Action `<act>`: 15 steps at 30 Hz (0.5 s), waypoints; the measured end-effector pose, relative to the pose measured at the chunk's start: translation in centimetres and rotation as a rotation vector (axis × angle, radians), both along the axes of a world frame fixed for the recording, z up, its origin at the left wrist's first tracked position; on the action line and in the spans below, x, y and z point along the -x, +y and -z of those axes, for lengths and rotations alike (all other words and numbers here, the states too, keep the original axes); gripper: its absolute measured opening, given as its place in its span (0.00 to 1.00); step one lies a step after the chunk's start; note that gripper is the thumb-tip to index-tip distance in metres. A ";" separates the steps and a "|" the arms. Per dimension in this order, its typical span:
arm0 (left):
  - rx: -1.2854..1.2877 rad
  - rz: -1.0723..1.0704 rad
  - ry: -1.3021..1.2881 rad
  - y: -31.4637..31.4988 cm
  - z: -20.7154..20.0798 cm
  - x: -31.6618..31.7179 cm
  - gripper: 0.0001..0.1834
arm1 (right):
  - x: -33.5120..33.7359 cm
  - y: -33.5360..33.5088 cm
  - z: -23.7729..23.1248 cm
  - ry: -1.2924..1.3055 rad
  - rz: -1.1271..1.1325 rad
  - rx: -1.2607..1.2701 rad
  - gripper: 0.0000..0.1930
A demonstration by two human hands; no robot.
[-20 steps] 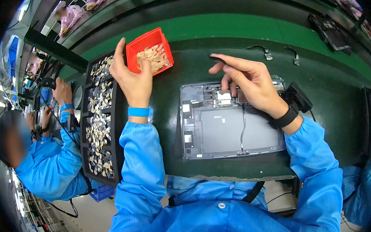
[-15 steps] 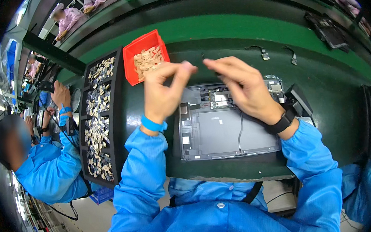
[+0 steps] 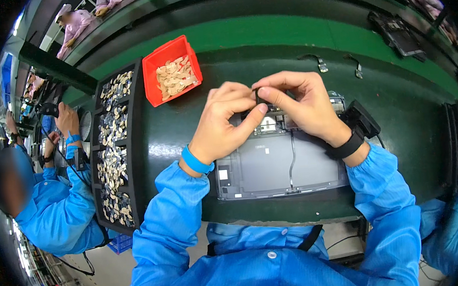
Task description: Assembling internal hardware components and cables of tablet devices on a production line.
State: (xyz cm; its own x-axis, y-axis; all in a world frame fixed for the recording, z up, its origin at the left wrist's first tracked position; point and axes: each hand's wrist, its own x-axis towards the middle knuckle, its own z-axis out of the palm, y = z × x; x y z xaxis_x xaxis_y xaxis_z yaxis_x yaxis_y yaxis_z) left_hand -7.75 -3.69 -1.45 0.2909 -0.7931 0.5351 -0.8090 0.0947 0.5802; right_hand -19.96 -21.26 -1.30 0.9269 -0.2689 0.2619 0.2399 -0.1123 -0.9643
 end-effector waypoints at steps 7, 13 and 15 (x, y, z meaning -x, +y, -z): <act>-0.074 -0.147 0.002 0.1 1.1 -0.1 0.21 | 0.2 -1.1 0.1 -0.070 0.047 -0.205 0.11; -0.458 0.152 0.170 1.0 -0.5 -1.2 0.18 | 1.1 -2.3 -1.2 -0.273 -0.063 -0.212 0.08; -0.337 0.222 0.192 1.6 0.3 -1.0 0.18 | 3.5 -0.3 -4.0 -0.238 -0.031 -0.294 0.07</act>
